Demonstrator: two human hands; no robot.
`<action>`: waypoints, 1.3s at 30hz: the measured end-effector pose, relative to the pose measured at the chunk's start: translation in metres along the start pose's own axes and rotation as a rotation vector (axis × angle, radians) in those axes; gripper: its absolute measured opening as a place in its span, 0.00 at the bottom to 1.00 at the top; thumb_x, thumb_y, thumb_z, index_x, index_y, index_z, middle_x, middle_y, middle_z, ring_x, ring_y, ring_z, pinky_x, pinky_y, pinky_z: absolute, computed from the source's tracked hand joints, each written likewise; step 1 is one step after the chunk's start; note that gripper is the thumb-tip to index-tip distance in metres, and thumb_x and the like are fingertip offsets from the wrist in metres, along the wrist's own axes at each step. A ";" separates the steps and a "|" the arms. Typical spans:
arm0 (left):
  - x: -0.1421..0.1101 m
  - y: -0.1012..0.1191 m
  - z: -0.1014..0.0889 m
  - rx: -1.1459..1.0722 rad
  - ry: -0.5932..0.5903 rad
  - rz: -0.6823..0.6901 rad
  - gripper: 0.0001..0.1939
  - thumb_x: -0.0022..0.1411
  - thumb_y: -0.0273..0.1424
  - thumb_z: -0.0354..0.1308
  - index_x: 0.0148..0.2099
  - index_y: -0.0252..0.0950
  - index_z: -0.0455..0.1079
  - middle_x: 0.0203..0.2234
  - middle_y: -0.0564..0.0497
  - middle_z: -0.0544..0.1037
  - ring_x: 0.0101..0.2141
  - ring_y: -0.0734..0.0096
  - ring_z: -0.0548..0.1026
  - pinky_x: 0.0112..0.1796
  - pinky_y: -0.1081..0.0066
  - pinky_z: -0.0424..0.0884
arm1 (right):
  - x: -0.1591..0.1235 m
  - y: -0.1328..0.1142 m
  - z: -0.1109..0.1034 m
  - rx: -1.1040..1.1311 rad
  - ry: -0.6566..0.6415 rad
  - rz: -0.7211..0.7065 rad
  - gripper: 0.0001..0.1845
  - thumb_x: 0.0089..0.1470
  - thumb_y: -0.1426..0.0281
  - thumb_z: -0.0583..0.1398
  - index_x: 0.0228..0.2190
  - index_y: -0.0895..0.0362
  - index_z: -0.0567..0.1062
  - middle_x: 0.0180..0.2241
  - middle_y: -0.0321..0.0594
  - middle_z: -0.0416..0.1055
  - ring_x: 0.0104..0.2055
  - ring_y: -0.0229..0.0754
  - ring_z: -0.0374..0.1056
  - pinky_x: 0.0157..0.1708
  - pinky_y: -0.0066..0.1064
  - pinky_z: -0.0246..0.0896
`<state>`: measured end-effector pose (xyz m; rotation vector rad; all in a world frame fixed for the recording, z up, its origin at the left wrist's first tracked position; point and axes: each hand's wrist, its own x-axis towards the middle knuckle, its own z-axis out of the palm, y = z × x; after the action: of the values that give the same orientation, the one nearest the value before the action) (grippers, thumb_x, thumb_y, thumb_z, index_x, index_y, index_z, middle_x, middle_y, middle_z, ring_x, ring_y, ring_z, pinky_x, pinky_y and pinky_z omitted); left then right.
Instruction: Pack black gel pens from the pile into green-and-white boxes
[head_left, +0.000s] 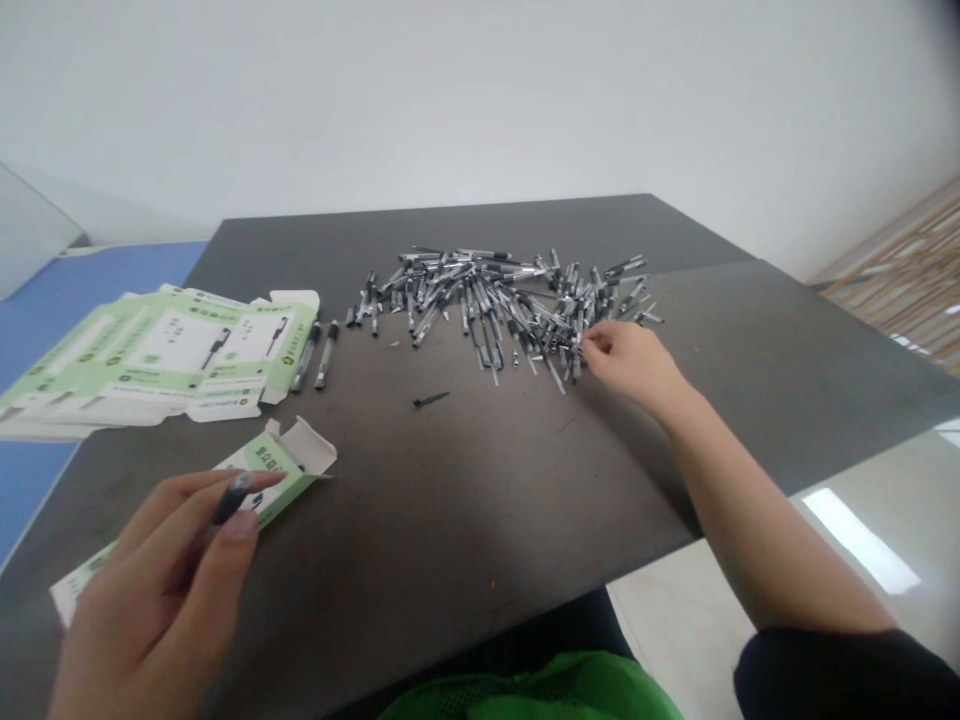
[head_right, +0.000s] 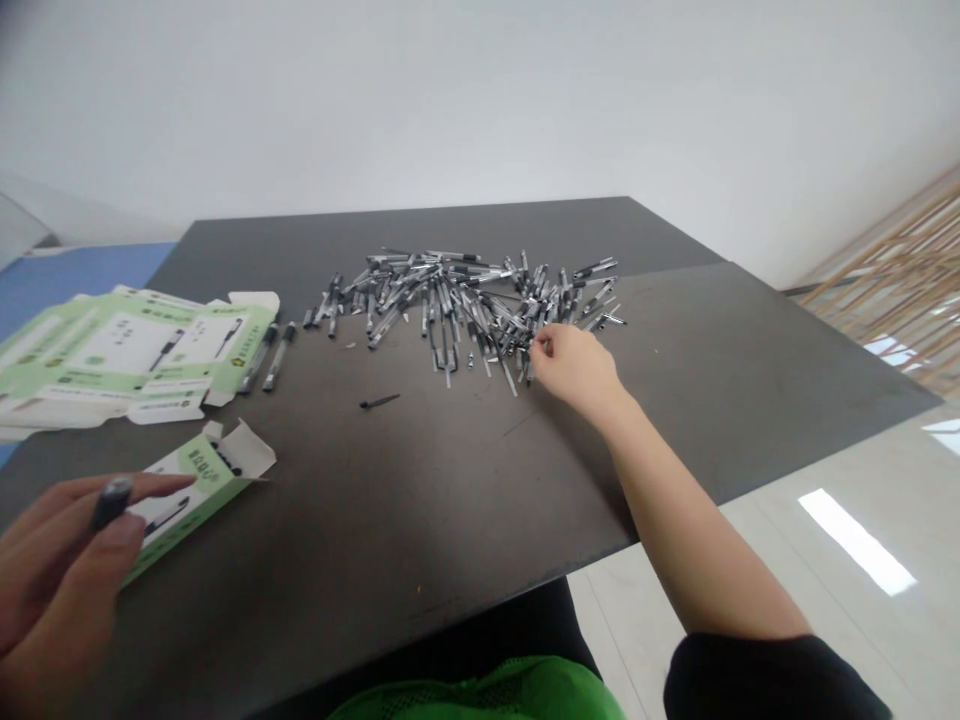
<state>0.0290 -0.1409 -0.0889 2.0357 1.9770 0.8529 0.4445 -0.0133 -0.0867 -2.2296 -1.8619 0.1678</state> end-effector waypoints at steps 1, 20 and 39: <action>0.001 0.007 0.004 -0.057 -0.024 -0.019 0.13 0.65 0.41 0.50 0.48 0.53 0.73 0.43 0.54 0.77 0.42 0.53 0.76 0.41 0.56 0.72 | 0.001 0.005 -0.003 0.013 0.013 0.003 0.16 0.57 0.67 0.54 0.38 0.57 0.80 0.34 0.48 0.80 0.35 0.49 0.73 0.33 0.34 0.60; 0.063 0.048 0.085 -1.386 -0.566 -0.363 0.07 0.65 0.35 0.58 0.41 0.37 0.68 0.19 0.59 0.64 0.17 0.81 0.58 0.20 0.78 0.55 | -0.001 -0.110 0.033 0.159 -0.116 -0.716 0.18 0.61 0.73 0.54 0.50 0.57 0.76 0.49 0.48 0.69 0.48 0.47 0.69 0.45 0.33 0.63; 0.055 0.047 0.085 -1.351 -0.619 -0.345 0.14 0.68 0.41 0.55 0.37 0.35 0.69 0.19 0.58 0.63 0.18 0.79 0.60 0.21 0.77 0.57 | 0.038 -0.121 0.041 -0.152 -0.201 -0.250 0.19 0.54 0.68 0.59 0.46 0.64 0.79 0.44 0.62 0.79 0.50 0.60 0.76 0.44 0.42 0.71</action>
<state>0.1096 -0.0711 -0.1198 0.9229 0.8576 0.9038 0.3264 0.0486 -0.0943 -2.1143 -2.3126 0.2201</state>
